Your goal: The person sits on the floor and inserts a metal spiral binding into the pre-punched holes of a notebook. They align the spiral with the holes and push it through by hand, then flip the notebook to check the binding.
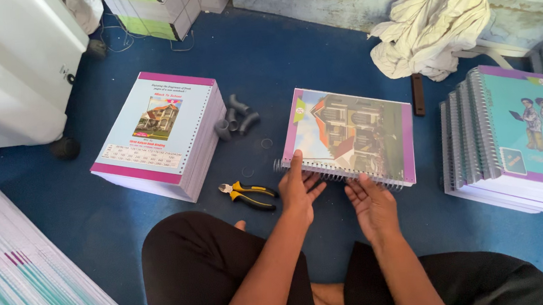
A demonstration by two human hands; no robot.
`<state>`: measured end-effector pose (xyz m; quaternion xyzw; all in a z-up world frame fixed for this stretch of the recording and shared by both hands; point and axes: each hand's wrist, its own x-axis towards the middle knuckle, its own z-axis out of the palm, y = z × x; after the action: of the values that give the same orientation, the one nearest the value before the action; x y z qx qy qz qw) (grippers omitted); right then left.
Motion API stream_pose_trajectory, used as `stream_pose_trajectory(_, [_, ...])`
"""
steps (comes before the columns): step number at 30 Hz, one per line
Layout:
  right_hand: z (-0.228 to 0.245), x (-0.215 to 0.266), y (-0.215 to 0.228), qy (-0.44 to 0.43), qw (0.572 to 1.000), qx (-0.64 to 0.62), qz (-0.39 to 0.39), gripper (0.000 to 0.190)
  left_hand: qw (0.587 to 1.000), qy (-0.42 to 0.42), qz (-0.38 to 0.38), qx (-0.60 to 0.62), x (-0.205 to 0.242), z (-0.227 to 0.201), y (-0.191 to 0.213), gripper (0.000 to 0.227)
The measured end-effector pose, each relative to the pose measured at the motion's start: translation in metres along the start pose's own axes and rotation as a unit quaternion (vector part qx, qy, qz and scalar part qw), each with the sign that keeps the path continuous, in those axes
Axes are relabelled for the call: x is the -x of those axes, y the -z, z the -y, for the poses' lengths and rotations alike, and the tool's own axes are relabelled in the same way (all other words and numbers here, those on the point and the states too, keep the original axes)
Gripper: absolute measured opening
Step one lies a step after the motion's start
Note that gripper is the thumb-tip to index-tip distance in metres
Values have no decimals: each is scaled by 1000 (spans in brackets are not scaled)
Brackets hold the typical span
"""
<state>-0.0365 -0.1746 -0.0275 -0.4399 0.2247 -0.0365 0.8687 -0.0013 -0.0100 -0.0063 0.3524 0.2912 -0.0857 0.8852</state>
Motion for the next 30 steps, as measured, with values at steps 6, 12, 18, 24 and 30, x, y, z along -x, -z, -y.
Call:
stream_pose_trajectory(6, [-9, -12, 4, -15, 995, 82, -64, 55, 994, -67, 55, 65, -7, 10, 6, 37])
stream_pose_trajectory(12, [-5, -11, 2, -38, 998, -58, 2, 45, 994, -60, -60, -69, -6, 10, 3, 43])
stream_pose_trajectory(18, [9, 2, 10, 33, 992, -119, 21, 35, 995, -25, -38, -91, -3, 5, 1, 59])
stream_pose_trajectory(24, [7, -5, 18, -14, 997, -31, -69, 39, 1000, -22, 4, 7, -4, 5, 4, 62])
stream_pose_trajectory(30, [12, -13, 22, -87, 994, -5, -72, 54, 996, -52, 40, 55, -13, 18, 8, 38])
